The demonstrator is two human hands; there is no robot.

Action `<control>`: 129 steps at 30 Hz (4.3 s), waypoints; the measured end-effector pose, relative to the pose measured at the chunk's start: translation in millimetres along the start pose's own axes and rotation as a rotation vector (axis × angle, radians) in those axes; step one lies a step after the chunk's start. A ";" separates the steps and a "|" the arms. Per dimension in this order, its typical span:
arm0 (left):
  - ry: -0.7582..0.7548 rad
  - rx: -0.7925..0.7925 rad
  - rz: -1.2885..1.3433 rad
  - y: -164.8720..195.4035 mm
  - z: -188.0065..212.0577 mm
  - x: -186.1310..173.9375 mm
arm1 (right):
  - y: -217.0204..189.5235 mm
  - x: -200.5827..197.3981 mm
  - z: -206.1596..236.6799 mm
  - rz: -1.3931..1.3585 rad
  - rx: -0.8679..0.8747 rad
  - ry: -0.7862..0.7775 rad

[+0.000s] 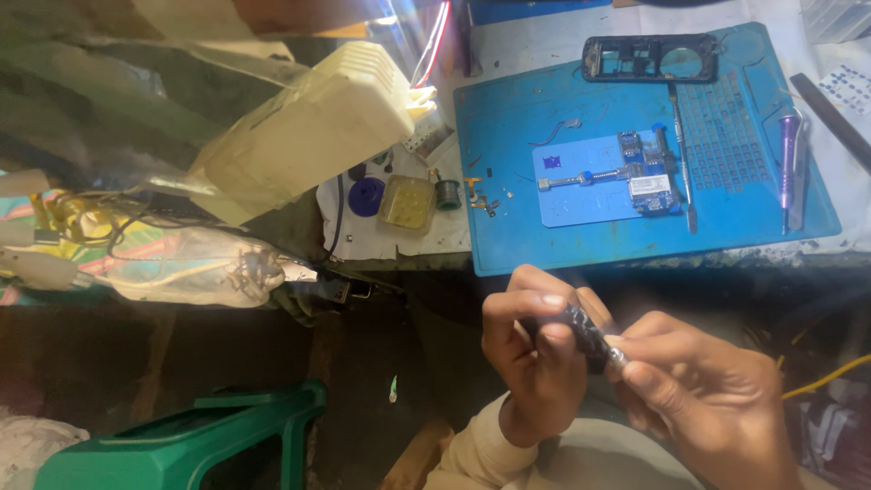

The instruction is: The person works at a repair bench on a small circuit board, holding it with tweezers while using a soldering iron on its contacts, then places the board on the mat. They then pick up a small cooling fan and use a metal tool to pry and work around its edge, turning it over in their hands.

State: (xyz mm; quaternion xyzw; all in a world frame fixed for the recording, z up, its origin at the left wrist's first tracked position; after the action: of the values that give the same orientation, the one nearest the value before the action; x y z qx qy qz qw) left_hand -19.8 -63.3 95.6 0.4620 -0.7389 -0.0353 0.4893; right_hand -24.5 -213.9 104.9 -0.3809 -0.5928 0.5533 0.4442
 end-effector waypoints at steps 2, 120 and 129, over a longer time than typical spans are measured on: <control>0.007 -0.014 -0.004 0.2 -0.7 0.1 | -7.2 1.3 0.9 0.208 -0.032 0.065; 0.110 -0.521 0.869 0.7 -6.4 2.8 | 11.7 -9.8 5.7 0.121 -0.194 -0.003; 0.254 -0.597 1.141 -1.3 -9.3 -10.6 | 41.4 -69.6 15.5 -0.182 -0.321 -0.197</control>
State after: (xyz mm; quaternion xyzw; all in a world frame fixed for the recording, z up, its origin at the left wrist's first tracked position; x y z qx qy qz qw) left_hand -10.9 -52.7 92.5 -0.1578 -0.7627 0.0811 0.6219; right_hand -18.9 -280.4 56.5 -0.3358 -0.7459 0.4438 0.3659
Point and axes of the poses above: each hand's wrist, its own z-axis away from the middle knuckle, its own x-axis out of the palm, y = z × x, the point moved 1 cm from there along -z, towards the middle knuckle, and after that the axes turned 10 degrees about z, right-handed, at the moved point
